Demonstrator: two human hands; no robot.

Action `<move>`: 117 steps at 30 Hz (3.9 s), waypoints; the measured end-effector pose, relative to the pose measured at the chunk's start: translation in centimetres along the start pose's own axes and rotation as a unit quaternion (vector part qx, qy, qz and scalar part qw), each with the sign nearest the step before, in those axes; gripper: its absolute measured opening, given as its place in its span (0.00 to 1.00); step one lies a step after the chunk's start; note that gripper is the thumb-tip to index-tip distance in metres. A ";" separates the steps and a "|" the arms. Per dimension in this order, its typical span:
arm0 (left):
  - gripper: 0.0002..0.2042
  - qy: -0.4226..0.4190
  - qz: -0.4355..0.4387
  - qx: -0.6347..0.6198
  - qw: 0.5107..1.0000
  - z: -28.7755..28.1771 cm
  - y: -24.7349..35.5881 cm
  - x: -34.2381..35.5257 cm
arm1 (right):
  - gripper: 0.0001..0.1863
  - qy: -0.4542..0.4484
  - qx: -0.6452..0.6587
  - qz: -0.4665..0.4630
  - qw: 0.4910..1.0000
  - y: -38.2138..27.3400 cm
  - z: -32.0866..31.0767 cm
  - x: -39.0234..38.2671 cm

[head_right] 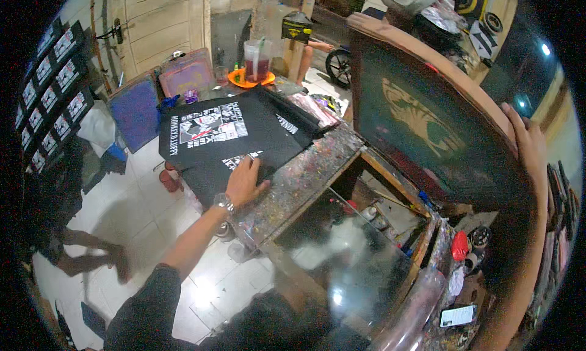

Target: The person performs screen printing on black garments, lowering a screen onto the fabric, applying ink with a squeegee, and then lifting the screen to reveal the print. The person repeats this process for several garments, with another person assisting by moving the printed items.

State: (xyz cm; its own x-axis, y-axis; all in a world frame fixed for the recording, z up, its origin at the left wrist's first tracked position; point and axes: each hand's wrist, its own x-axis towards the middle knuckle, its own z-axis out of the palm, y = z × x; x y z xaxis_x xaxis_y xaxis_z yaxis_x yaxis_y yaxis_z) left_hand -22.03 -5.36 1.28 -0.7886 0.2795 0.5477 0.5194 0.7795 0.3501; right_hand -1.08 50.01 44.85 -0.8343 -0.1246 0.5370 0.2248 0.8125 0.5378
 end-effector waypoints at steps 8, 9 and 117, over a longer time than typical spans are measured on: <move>0.11 -0.061 -0.180 -0.245 0.951 4.9 -6.3 3.8 | 0.27 0.022 0.034 0.010 0.999 -3.9 -2.7 -0.2; 0.11 -0.051 -0.215 -0.247 0.944 4.5 -7.0 4.0 | 0.27 0.031 0.018 0.003 0.999 -4.0 -2.5 -0.1; 0.39 -0.334 0.349 -0.011 0.875 0.2 15.9 -13.0 | 0.23 0.011 0.026 0.085 0.996 -10.5 -7.5 -0.7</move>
State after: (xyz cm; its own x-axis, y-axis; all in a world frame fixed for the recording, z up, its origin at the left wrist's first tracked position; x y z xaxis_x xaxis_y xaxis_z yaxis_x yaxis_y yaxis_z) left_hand -3.58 3.48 -0.45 -0.2892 0.9547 0.0699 0.9520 0.2792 0.1253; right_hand 0.92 37.27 43.69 -0.7752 0.0055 0.6316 0.3349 0.8514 0.4036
